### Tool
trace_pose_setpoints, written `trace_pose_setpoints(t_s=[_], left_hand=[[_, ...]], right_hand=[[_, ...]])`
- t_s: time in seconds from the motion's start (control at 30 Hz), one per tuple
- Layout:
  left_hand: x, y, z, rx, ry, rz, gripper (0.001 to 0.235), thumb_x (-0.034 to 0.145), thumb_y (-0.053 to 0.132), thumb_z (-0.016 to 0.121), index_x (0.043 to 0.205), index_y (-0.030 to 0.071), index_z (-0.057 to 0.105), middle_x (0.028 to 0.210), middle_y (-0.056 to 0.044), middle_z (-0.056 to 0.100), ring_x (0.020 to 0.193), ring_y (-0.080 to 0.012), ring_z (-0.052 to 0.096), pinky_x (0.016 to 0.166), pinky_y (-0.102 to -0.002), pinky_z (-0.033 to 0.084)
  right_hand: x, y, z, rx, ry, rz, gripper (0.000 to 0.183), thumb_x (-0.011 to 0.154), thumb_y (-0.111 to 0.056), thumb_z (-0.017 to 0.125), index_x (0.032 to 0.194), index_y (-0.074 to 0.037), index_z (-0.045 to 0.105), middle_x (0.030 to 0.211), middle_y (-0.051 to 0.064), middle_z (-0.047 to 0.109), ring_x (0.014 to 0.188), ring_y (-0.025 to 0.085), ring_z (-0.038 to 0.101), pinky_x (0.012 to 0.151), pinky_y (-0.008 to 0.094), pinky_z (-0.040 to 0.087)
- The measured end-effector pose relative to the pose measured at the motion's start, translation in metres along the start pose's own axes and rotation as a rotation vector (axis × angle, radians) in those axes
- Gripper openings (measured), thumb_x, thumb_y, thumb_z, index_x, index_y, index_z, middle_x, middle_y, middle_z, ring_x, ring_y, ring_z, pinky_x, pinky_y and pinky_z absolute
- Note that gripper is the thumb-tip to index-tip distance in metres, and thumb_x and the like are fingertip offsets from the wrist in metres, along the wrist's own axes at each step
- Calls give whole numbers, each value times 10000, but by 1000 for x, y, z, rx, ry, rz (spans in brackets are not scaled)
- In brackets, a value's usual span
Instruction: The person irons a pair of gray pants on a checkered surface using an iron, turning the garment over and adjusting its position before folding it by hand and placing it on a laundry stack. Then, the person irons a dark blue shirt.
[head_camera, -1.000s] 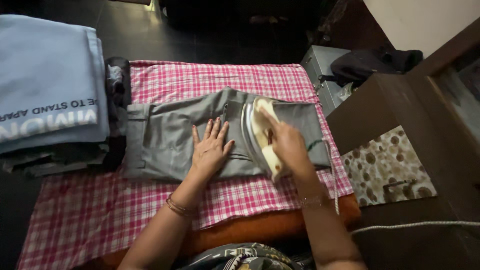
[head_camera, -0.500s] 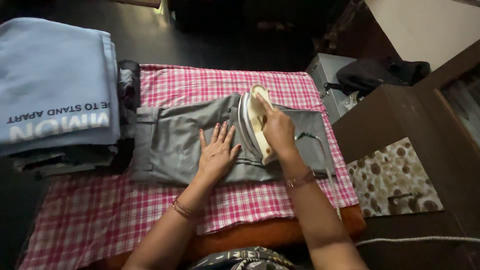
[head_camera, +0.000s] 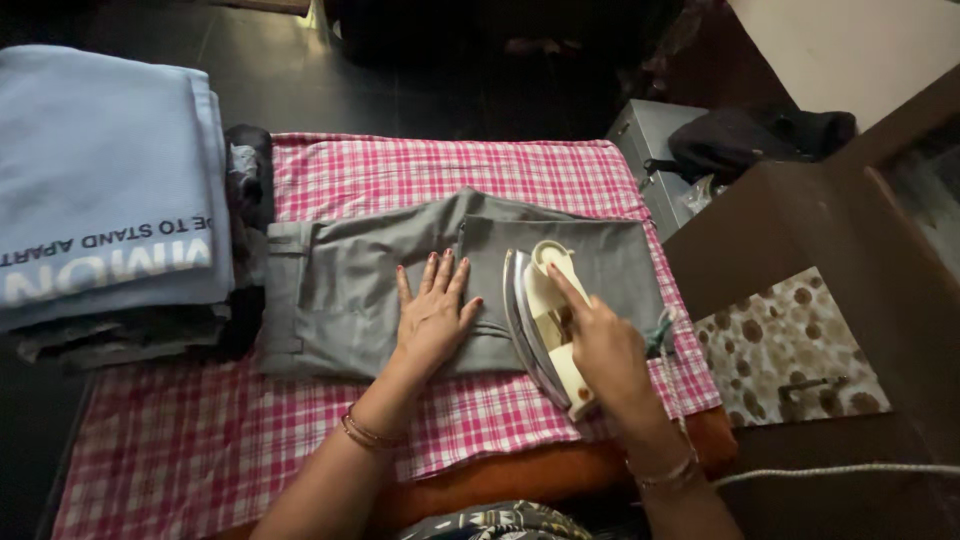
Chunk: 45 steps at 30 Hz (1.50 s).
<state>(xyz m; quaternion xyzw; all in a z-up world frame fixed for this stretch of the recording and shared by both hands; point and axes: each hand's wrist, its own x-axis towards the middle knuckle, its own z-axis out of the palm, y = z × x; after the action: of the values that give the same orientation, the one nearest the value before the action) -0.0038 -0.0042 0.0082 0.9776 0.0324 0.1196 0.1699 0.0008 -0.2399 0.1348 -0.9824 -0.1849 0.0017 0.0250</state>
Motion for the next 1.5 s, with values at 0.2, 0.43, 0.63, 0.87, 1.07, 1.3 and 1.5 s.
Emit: trace_pose_setpoints(t_s=[0.2,0.43,0.63,0.87,1.07,1.3,1.5], left_hand=[[2,1,-1,-3,27,16,702,971,535,481,1560,170,369,1649,-95,294,1539,-262,205,1181,-671,-19],[2,1,-3,9,36,7,674,990,532,465,1563,189,372,1647,-72,314,1533,-238,225,1202,-649,-8],[-1,1,-6,-3,53,13,672,995,540,457,1567,197,383,1652,-70,324,1538,-232,238,1217,-635,-3],[-1,1,-4,-18,56,20,682,978,534,480,1554,179,390,1636,-87,315,1528,-257,233,1196,-646,-15],[0,2,-5,-10,39,18,692,974,533,478,1558,171,389,1649,-91,310,1536,-260,229,1196,-651,-17],[0,2,-7,-7,49,22,670,989,515,468,1557,169,391,1644,-89,319,1530,-261,241,1198,-651,-6],[-1,2,-6,0,55,15,666,999,526,457,1569,190,376,1656,-73,313,1544,-239,238,1213,-646,-9]], right_hand=[[29,-2,6,-4,116,0,843,910,19,589,1580,-422,333,885,120,649,594,221,647,531,375,608],[141,-8,21,88,288,-59,803,896,51,567,1581,-332,401,873,165,674,700,314,703,632,469,590],[118,4,20,157,280,-141,823,868,49,604,1585,-297,393,878,202,684,745,391,690,701,528,564],[-2,18,-14,28,-95,108,823,963,-41,573,1607,-436,248,906,141,670,719,281,701,627,397,614],[-6,15,-15,40,108,53,801,935,-6,566,1588,-403,328,893,144,659,686,294,694,643,456,589],[108,25,16,57,304,-3,774,917,-6,608,1570,-367,401,869,168,676,759,365,696,721,529,580],[136,29,20,87,229,-6,834,868,29,623,1572,-351,391,907,183,677,776,358,684,717,524,581]])
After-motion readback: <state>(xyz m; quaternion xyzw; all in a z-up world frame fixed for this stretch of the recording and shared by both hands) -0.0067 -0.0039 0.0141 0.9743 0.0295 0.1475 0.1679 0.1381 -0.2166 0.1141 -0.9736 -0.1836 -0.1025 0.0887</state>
